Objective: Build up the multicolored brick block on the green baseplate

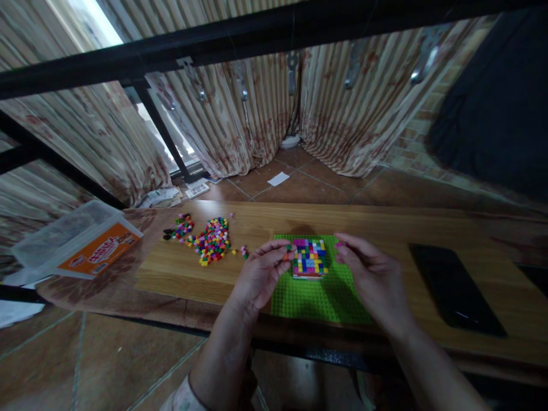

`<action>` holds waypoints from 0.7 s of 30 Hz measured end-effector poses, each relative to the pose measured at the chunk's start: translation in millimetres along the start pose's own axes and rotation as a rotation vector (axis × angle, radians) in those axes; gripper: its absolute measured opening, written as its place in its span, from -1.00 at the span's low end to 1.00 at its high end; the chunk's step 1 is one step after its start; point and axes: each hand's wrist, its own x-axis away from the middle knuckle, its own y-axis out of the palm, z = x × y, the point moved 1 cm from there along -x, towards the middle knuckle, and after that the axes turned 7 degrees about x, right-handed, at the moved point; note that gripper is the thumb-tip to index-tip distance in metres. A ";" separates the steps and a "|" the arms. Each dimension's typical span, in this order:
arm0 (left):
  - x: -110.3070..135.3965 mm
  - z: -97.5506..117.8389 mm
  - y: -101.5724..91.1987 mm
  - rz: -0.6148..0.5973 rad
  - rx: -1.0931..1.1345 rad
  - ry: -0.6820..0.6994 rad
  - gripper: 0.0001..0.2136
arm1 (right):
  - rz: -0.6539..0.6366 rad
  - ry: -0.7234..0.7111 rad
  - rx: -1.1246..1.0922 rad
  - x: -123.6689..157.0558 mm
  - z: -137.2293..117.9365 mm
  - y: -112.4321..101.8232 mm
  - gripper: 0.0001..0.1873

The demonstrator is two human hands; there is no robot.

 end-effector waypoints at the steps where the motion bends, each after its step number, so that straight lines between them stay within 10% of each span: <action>1: -0.5 0.4 -1.1 0.006 -0.002 0.003 -0.89 | -0.006 0.001 -0.014 0.5 1.5 0.0 -0.75; 21: -5.0 1.0 -7.7 0.069 -0.042 0.028 -0.91 | -0.134 -0.439 0.401 4.6 9.5 7.8 -0.85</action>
